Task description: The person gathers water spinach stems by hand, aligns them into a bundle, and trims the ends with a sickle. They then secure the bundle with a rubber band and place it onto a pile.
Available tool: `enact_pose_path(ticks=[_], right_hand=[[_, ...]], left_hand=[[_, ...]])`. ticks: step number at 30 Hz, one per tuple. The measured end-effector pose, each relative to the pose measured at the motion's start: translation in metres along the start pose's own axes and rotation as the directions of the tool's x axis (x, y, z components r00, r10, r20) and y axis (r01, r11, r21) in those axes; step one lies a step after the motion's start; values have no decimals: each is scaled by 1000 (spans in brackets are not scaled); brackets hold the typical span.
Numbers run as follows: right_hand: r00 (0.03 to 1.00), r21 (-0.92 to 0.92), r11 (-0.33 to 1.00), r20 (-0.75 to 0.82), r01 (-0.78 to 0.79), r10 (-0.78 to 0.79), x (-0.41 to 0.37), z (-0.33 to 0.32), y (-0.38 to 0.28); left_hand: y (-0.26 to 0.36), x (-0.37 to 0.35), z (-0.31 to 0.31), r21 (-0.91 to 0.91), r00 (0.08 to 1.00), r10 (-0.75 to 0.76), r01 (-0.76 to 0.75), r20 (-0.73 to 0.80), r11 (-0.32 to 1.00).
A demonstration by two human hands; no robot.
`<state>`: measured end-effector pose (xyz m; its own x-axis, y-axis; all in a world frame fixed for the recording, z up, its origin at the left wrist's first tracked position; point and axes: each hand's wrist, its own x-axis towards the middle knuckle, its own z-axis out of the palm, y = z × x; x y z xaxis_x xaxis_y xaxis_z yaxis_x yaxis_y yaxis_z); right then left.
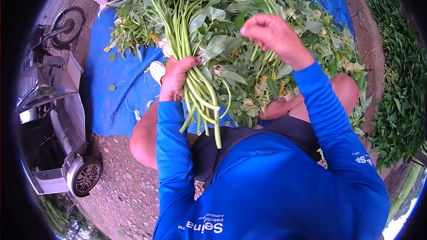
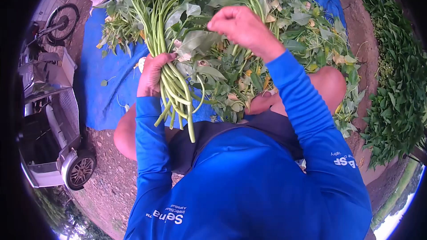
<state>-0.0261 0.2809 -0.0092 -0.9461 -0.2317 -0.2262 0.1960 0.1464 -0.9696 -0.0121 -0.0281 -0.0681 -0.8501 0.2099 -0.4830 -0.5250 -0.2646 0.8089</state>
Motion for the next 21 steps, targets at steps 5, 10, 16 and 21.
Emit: enact_pose_path(ticks=[5, 10, 16, 21], right_hand=[[997, -100, 994, 67, 44, -37, -98, 103, 58], [931, 51, 954, 240, -295, 275, -78, 101, 100], [957, 299, 910, 120, -288, 264, -77, 93, 91], [868, 265, 876, 413, -403, 275, -64, 87, 85]], left_hand=[[1, 12, 19, 106, 981, 154, -142, -118, 984], [-7, 14, 32, 119, 952, 267, -250, -150, 961], [-10, 18, 28, 57, 950, 277, -271, -146, 961], [-12, 18, 22, 138, 917, 348, -326, -193, 935]])
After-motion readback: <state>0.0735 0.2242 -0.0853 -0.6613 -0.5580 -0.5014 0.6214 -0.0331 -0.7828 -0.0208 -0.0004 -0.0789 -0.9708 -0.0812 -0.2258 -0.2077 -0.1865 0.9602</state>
